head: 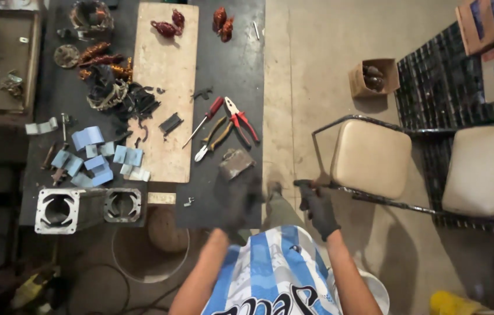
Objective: Disassembling and inspecting electric motor components on a workbench
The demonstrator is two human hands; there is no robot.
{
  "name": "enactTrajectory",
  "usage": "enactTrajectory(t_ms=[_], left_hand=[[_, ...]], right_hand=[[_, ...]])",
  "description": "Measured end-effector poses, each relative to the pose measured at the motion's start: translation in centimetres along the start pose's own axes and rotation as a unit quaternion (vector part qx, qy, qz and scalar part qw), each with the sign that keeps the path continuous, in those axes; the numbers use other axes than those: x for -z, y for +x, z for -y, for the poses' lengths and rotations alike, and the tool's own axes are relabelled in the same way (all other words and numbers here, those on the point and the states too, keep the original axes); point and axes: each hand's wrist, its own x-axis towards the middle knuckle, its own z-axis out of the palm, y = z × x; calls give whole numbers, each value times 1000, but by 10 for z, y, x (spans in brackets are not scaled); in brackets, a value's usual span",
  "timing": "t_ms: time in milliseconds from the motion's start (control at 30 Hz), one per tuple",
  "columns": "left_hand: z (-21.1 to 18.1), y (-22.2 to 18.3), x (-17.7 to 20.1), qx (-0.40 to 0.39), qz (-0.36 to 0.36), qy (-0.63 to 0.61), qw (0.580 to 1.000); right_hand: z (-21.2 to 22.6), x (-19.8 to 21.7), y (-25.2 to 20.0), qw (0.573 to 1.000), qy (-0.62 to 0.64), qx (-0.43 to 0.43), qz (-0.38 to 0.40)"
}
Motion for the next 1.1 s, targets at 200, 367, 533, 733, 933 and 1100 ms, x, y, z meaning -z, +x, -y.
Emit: enactTrajectory(t_ms=[200, 367, 533, 733, 933, 1100], left_hand=[[17, -31, 124, 597, -234, -451, 621], [61, -120, 115, 654, -100, -111, 742], [24, -114, 78, 599, -112, -144, 780], [35, -118, 45, 613, -87, -51, 783], [-173, 110, -25, 471, -32, 152, 868], [-206, 103, -111, 426, 76, -92, 897]], right_hand=[[-43, 46, 87, 982, 187, -3, 3], [-21, 69, 111, 964, 251, 72, 44], [10, 134, 123, 969, 211, 122, 31], [74, 163, 77, 977, 127, 78, 151], [75, 199, 58, 943, -72, 165, 280], [97, 192, 14, 892, -168, 298, 294]])
